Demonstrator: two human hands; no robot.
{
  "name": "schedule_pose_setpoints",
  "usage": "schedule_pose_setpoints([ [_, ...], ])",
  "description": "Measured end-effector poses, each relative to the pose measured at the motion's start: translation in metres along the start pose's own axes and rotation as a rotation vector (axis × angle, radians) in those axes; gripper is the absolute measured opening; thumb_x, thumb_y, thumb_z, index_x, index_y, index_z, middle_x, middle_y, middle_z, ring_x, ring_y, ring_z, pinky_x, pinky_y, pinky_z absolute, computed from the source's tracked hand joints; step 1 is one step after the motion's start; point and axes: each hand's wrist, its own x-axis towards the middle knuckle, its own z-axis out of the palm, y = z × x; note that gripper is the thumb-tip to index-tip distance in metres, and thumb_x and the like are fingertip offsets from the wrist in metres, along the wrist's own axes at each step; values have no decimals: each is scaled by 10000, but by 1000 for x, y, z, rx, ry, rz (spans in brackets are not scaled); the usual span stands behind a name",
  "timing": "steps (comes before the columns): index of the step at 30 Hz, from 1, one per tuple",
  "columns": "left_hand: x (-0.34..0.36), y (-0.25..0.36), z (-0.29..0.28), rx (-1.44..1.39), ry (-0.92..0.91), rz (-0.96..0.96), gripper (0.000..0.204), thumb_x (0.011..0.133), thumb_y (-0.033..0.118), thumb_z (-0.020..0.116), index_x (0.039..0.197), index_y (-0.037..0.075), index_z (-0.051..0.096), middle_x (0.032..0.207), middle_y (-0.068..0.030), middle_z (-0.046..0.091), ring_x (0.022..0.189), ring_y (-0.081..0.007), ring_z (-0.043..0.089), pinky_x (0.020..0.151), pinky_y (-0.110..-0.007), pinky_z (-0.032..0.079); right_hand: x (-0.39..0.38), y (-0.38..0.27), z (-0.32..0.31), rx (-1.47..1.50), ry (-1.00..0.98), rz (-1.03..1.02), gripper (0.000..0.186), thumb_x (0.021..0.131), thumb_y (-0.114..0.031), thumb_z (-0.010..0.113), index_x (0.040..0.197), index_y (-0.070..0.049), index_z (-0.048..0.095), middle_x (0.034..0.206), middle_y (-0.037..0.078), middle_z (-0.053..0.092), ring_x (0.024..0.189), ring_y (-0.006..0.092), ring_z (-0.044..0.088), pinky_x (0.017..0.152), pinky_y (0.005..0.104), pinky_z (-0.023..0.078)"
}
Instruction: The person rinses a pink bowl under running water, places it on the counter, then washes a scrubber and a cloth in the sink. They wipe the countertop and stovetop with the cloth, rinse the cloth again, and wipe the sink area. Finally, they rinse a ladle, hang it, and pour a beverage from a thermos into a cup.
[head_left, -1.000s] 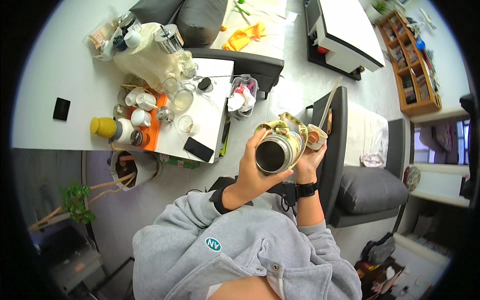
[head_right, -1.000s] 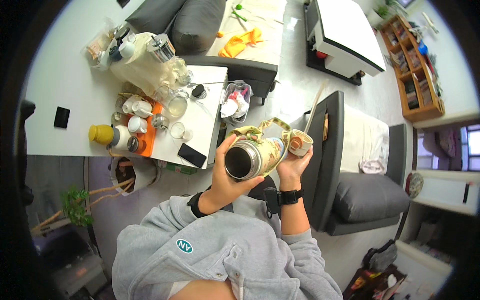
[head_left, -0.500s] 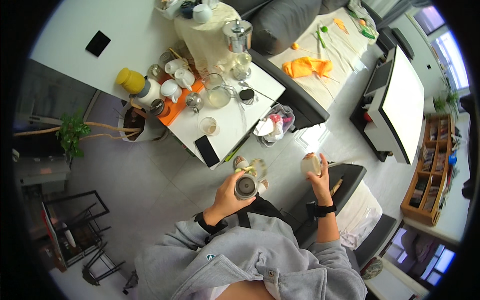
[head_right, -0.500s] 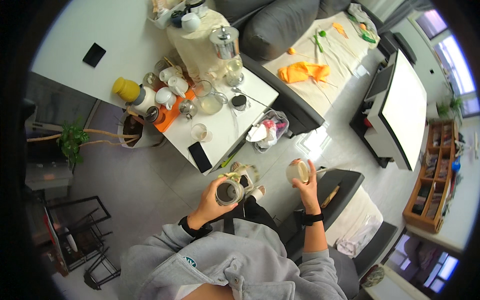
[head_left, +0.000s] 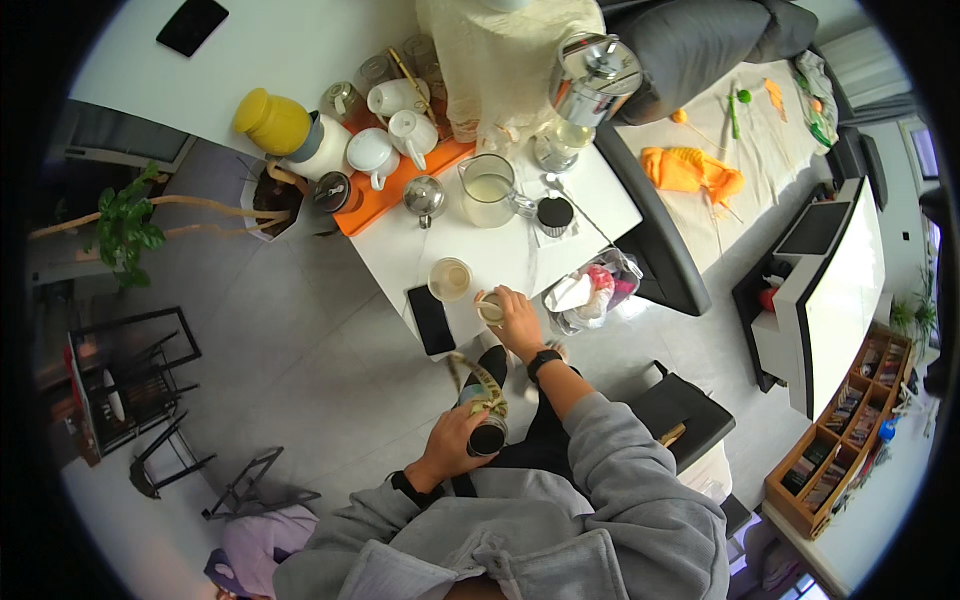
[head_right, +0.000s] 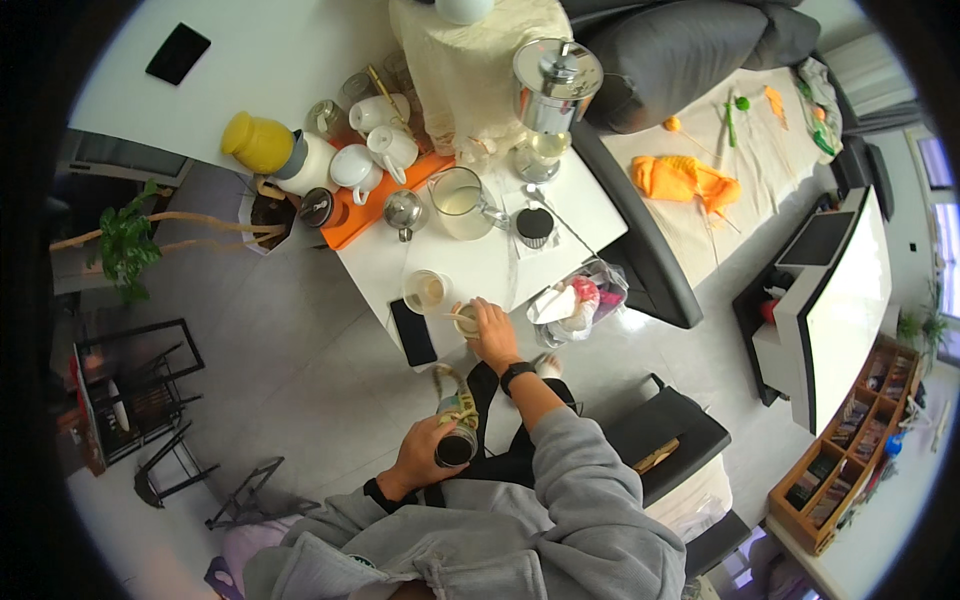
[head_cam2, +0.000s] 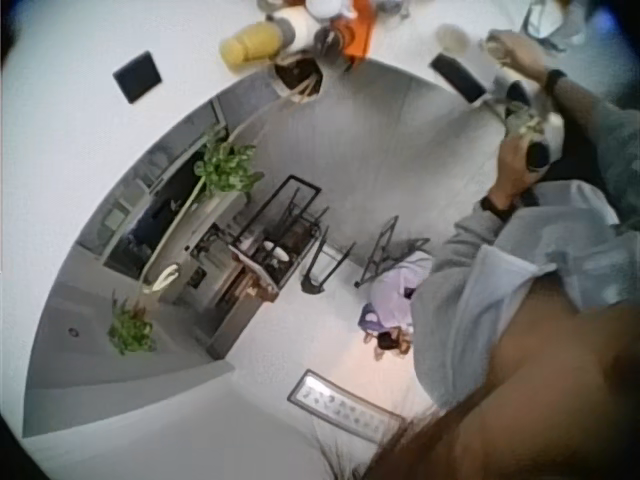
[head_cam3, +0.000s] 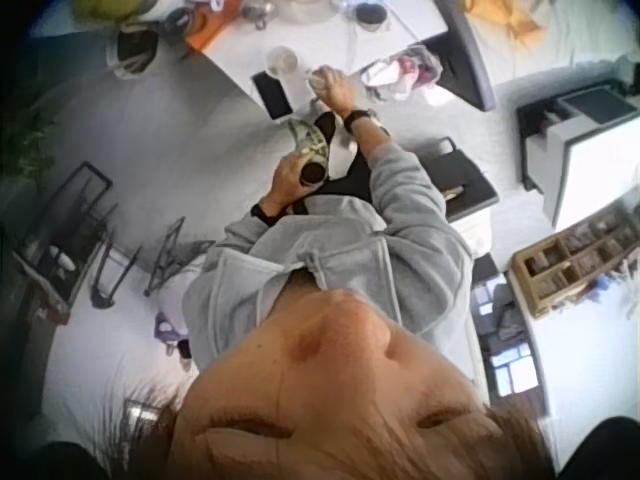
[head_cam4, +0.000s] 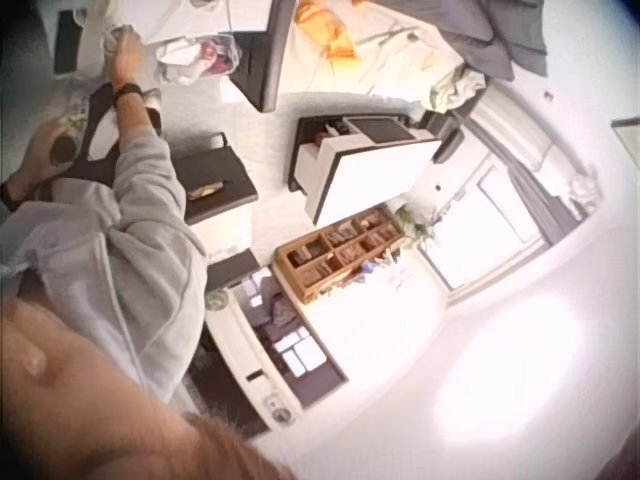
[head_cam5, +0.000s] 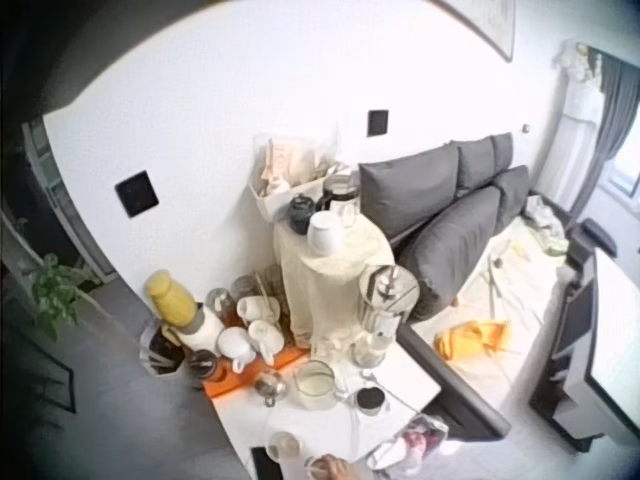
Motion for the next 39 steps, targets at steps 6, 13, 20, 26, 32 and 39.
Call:
schedule_pose_setpoints([
  [6, 16, -5, 13, -42, -16, -92, 721, 600, 250, 826, 1204, 56, 481, 1177, -209, 511, 1034, -370, 538, 870, -419, 444, 24, 18, 26, -1, -206, 1, 796, 645, -51, 697, 1348, -43, 324, 1309, 138, 445, 1184, 317, 431, 987, 397, 364],
  [13, 73, 19, 41, -67, 74, -146, 704, 609, 253, 818, 1190, 43, 480, 1144, -197, 526, 1010, -363, 538, 855, -417, 446, 58, 61, -82, 138, -313, 189, 719, 705, -37, 648, 1361, -43, 354, 1244, 215, 506, 1079, 352, 541, 899, 394, 462],
  [20, 150, 49, 79, -55, 189, -140, 716, 600, 245, 821, 1191, 41, 471, 1158, -195, 525, 996, -350, 546, 846, -410, 446, 216, 117, -195, 85, 343, -1, 887, 631, -224, 820, 1340, -24, 325, 1290, 221, 419, 1178, 376, 445, 936, 385, 429],
  [26, 199, 72, 97, -18, 316, -196, 724, 602, 236, 829, 1188, 17, 464, 1109, -208, 530, 1000, -382, 540, 858, -428, 449, 269, 113, -185, -57, 205, -40, 559, 613, -382, 821, 895, 34, 576, 1017, 230, 578, 892, 351, 598, 728, 412, 484],
  [32, 224, 82, 86, 47, 317, -162, 743, 576, 214, 825, 1199, 24, 467, 1137, -217, 514, 1016, -377, 534, 865, -413, 455, 276, 115, -183, -18, 126, 68, 396, 626, -249, 775, 972, -100, 650, 1094, 141, 536, 992, 326, 528, 755, 407, 500],
  [39, 253, 106, 49, 120, 218, -56, 757, 519, 183, 805, 1192, 36, 491, 1189, -207, 509, 1010, -359, 543, 865, -403, 460, 261, 126, -206, -101, 173, -28, 797, 633, -260, 772, 1307, -95, 381, 1164, 145, 466, 1067, 331, 499, 779, 406, 504],
])
